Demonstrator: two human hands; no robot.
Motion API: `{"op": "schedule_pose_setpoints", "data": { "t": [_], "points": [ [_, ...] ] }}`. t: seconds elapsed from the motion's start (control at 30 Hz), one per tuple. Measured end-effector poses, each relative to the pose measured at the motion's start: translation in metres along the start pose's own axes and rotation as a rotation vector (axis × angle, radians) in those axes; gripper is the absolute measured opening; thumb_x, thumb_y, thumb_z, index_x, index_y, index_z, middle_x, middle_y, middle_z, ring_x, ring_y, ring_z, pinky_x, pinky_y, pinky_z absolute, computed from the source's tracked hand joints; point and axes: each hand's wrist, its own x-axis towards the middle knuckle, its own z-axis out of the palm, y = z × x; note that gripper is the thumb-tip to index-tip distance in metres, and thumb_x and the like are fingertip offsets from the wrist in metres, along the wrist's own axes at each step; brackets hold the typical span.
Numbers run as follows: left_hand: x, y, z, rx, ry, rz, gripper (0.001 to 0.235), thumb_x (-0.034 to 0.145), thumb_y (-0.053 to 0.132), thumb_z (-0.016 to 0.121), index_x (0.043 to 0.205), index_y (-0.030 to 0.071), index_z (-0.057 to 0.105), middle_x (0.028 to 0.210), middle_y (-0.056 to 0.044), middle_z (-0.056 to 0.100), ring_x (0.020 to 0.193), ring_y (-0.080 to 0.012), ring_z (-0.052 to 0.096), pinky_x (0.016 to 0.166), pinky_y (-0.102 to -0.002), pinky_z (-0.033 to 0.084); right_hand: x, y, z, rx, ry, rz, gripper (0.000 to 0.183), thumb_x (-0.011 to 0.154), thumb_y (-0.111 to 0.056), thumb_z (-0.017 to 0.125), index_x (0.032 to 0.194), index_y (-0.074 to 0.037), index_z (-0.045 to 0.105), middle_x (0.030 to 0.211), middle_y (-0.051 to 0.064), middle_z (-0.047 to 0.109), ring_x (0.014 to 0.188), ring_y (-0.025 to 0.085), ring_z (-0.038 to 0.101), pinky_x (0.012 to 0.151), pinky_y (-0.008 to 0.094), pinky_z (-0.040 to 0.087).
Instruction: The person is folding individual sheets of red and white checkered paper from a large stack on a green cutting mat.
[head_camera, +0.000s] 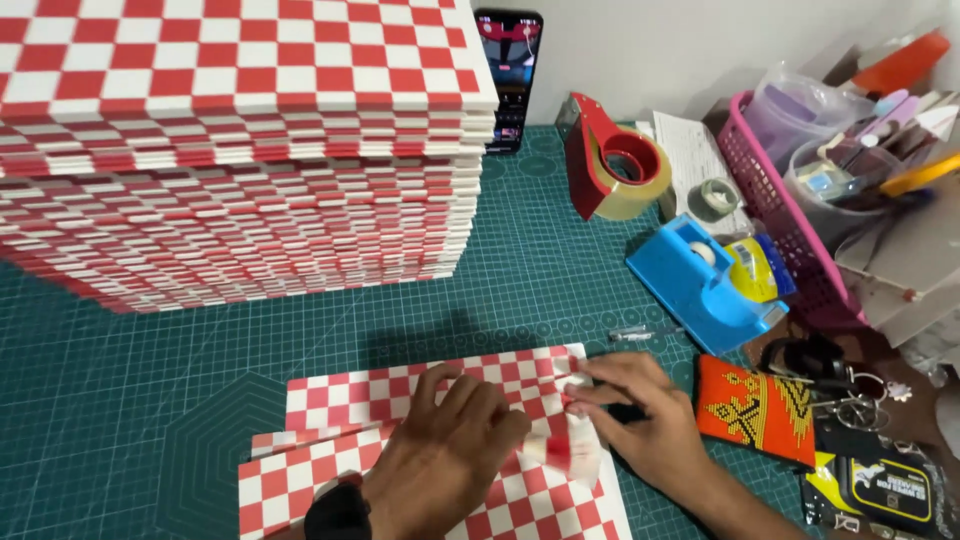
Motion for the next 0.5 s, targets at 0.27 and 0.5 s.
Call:
{"op": "schedule_pose_setpoints", "data": {
  "t": [0.27, 0.5],
  "points": [
    [0.001, 0.0, -0.003, -0.086, -0.003, -0.044, 0.016, 0.091, -0.005, 0.065, 0.1, 0.008, 0.067, 0.094, -0.014, 0.057, 0.094, -0.035, 0.058, 0.1, -0.064, 0.043, -0.01, 0.025, 0.0, 0.082, 0.1, -0.213, 0.041, 0.085, -0.009, 0.08, 0.124, -0.009, 0.067, 0.107, 0.003, 0.082, 0.107, 0.015, 0.074, 0.098, 0.029, 0.06],
    [-0.001, -0.003, 0.002, 0.041, 0.077, 0.046, 0.021, 0.097, -0.001, 0.063, 0.115, 0.008, 0.064, 0.082, -0.007, 0.054, 0.075, -0.0277, 0.054, 0.094, -0.058, 0.048, 0.001, 0.001, -0.001, -0.013, 0.0, 0.035, 0.046, 0.082, -0.006, 0.08, 0.126, -0.002, 0.067, 0.12, 0.015, 0.065, 0.101, 0.025, 0.082, 0.095, 0.031, 0.071]
  ]
}}
